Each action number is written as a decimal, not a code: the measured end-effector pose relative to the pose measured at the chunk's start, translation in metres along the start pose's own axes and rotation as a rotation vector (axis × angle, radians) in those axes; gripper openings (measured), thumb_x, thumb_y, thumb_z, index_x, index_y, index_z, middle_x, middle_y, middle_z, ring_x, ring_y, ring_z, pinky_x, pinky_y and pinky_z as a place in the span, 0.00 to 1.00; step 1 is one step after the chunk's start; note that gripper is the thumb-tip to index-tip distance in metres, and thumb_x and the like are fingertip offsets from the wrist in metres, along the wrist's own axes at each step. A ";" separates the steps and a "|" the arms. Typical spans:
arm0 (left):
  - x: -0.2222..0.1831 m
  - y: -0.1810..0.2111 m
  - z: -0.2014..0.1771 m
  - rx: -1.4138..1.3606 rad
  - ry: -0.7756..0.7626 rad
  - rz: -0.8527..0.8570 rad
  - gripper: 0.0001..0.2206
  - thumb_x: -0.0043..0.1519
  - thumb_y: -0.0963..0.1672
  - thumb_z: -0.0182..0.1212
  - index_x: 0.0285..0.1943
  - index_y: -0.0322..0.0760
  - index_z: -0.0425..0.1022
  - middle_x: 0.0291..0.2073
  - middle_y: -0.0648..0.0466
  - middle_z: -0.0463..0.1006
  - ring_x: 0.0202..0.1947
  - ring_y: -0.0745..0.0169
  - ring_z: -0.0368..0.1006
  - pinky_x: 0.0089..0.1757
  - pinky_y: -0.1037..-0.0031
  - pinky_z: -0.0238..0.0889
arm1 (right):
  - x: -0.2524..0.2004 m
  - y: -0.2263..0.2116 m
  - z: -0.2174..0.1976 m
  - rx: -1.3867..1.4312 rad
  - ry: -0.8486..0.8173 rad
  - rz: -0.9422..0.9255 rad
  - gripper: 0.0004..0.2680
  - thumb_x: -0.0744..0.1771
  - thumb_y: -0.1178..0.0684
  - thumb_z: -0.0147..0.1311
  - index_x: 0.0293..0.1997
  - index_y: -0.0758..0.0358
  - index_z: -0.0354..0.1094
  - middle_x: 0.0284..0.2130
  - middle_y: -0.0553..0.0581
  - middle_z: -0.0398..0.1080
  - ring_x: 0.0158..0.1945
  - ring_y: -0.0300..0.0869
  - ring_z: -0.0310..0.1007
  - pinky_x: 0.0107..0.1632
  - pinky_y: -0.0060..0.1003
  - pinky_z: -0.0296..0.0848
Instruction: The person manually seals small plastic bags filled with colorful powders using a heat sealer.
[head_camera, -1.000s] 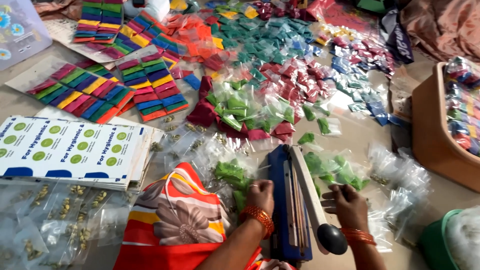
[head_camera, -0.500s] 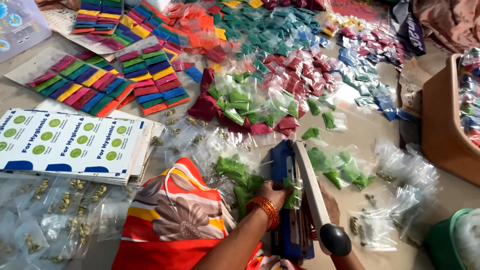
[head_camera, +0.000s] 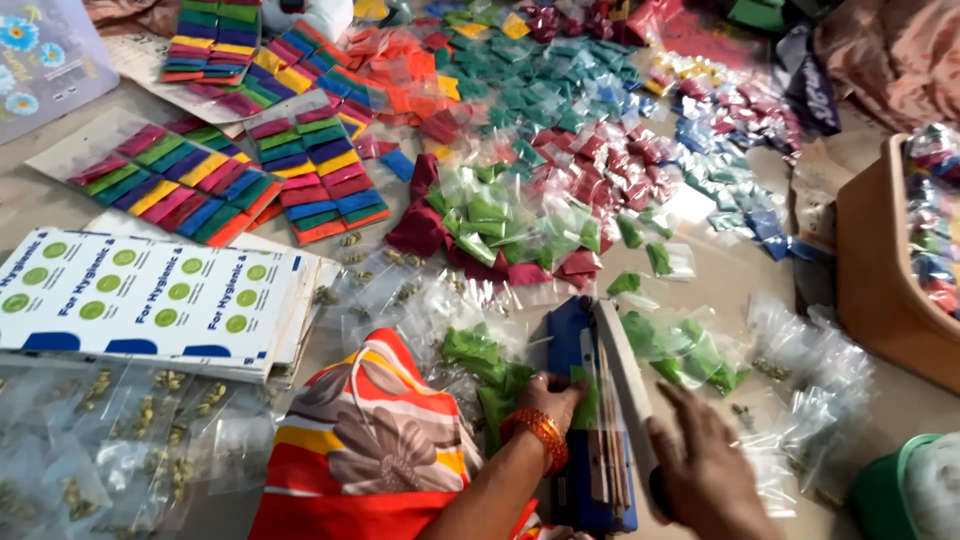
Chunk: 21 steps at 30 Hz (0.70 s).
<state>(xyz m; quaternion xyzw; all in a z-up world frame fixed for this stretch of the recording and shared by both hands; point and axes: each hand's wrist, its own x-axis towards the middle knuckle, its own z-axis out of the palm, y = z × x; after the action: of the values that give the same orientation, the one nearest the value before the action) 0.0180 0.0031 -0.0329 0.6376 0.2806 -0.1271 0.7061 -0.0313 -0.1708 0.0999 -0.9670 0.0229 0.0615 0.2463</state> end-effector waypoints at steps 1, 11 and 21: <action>-0.001 0.006 0.000 -0.002 -0.006 0.006 0.16 0.56 0.50 0.72 0.45 0.35 0.79 0.39 0.51 0.84 0.39 0.58 0.79 0.45 0.66 0.70 | -0.002 -0.005 0.008 -0.003 0.008 0.000 0.22 0.67 0.37 0.46 0.70 0.43 0.61 0.63 0.61 0.67 0.66 0.52 0.67 0.66 0.50 0.67; 0.002 0.002 0.001 -0.041 0.001 0.010 0.14 0.56 0.48 0.71 0.43 0.36 0.78 0.36 0.52 0.84 0.37 0.60 0.78 0.43 0.68 0.71 | -0.008 -0.014 0.064 -0.472 0.225 -0.015 0.28 0.66 0.31 0.36 0.77 0.41 0.38 0.76 0.55 0.36 0.78 0.57 0.25 0.68 0.66 0.23; 0.069 -0.063 0.027 -0.130 0.044 0.055 0.12 0.56 0.47 0.70 0.43 0.35 0.80 0.34 0.50 0.84 0.34 0.59 0.77 0.40 0.66 0.70 | -0.019 -0.032 0.048 -0.007 -0.011 0.192 0.27 0.67 0.33 0.38 0.77 0.41 0.41 0.69 0.60 0.58 0.72 0.58 0.56 0.68 0.48 0.59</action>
<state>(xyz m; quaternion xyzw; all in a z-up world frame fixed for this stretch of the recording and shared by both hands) 0.0459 -0.0209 -0.1230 0.6003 0.2862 -0.0752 0.7430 -0.0534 -0.1194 0.0753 -0.9609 0.1137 0.0901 0.2360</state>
